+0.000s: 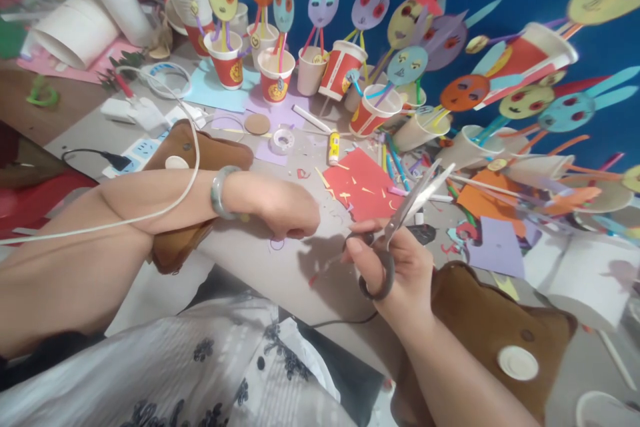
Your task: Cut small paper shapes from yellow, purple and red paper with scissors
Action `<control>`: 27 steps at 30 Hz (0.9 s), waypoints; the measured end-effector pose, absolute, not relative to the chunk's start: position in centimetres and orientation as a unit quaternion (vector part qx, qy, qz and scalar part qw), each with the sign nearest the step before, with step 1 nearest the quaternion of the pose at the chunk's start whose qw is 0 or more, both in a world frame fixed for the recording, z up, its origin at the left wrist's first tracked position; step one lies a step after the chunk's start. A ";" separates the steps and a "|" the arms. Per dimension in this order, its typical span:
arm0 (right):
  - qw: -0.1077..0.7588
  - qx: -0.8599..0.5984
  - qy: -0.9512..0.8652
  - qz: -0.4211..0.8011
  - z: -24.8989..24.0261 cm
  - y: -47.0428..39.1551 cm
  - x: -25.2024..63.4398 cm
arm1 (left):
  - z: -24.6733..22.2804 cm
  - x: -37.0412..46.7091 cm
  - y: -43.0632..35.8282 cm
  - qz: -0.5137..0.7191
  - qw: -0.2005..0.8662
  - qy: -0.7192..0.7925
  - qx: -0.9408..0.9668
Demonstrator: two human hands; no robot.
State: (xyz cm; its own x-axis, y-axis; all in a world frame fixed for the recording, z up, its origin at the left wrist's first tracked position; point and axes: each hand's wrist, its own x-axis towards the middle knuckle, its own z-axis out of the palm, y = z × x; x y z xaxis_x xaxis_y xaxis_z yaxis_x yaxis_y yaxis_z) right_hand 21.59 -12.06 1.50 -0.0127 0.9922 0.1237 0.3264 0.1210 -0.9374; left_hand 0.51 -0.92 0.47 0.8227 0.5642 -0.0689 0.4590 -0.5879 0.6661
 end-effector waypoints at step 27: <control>0.504 -0.564 -0.501 0.421 1.8 -10.5 20.9 | 3.2 2.4 0.4 0.129 0.604 0.182 0.765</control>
